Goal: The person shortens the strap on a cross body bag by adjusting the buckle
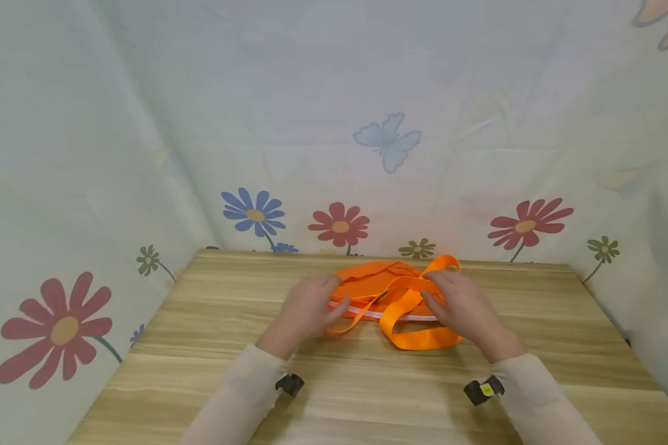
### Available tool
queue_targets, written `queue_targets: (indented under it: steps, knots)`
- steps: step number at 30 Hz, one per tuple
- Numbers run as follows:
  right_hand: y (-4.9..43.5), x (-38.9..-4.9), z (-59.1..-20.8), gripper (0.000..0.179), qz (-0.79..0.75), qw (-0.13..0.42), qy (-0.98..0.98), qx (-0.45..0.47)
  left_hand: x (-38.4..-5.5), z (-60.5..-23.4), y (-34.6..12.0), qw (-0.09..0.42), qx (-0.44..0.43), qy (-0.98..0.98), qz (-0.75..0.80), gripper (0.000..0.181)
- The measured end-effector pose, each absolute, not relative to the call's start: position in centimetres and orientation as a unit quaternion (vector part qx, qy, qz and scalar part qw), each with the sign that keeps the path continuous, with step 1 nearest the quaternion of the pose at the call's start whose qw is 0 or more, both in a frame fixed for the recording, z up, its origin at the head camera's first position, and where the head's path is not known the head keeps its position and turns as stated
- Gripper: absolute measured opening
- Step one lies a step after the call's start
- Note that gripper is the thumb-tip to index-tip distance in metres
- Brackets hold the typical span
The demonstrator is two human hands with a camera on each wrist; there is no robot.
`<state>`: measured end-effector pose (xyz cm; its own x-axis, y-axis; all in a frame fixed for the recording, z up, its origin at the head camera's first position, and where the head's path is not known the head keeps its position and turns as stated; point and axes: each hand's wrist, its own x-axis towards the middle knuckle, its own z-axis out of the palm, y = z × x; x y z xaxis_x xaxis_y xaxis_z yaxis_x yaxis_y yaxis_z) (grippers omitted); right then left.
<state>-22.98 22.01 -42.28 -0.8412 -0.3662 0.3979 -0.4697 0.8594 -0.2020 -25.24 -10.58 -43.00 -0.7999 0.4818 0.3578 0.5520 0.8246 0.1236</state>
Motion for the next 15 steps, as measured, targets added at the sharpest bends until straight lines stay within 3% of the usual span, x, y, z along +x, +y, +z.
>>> queue_targets:
  steps: [8,15]
  knots:
    - [21.3,-24.0,-43.4,0.052,0.163,0.143,-0.950,0.225,-25.5,-43.7,-9.5,0.108,-0.274,-0.949,-0.113,0.040]
    - [21.2,-25.3,-44.8,0.049,0.160,0.175,-0.934,0.266,-25.9,-44.4,-8.3,0.093,-0.299,-0.943,-0.115,0.042]
